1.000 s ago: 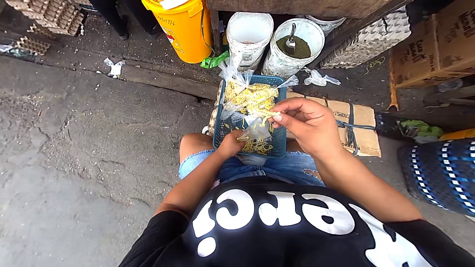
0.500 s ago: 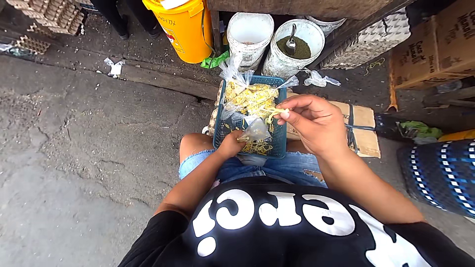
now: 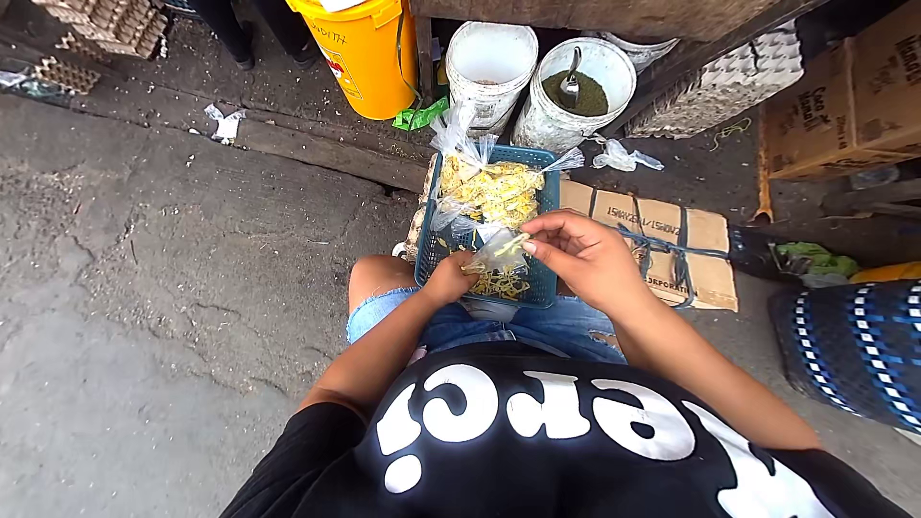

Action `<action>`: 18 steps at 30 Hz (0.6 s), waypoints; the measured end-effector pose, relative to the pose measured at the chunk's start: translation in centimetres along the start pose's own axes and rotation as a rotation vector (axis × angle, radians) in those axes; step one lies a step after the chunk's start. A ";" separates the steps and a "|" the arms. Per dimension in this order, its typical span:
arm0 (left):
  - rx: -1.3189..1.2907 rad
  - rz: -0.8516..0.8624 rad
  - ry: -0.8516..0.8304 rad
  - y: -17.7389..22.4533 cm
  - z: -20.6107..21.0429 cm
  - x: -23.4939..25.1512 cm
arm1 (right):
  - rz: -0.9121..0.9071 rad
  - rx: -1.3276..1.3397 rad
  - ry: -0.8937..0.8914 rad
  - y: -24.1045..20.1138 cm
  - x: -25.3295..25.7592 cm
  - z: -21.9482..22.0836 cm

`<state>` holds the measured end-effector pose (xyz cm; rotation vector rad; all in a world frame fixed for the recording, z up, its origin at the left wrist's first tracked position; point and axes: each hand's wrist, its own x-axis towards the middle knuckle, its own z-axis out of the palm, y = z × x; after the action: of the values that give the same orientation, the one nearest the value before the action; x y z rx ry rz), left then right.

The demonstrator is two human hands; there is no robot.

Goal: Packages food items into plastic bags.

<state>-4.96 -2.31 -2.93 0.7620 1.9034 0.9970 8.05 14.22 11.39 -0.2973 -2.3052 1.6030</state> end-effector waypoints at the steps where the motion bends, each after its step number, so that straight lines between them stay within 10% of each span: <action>1: 0.002 -0.005 0.002 0.1 0.0 0.0 | 0.001 0.014 -0.001 -0.1 0.1 0.0; 13: -0.237 0.062 0.184 -0.5 0.4 -0.5 | -0.277 -0.181 0.148 1.4 0.5 0.5; 18: -0.210 0.055 0.188 -0.7 0.7 -0.3 | 0.269 -0.593 -0.288 9.8 2.3 1.0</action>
<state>-4.32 -2.72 -3.62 0.6184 1.9048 1.3191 5.46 17.54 2.24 -0.5613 -3.0474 1.0753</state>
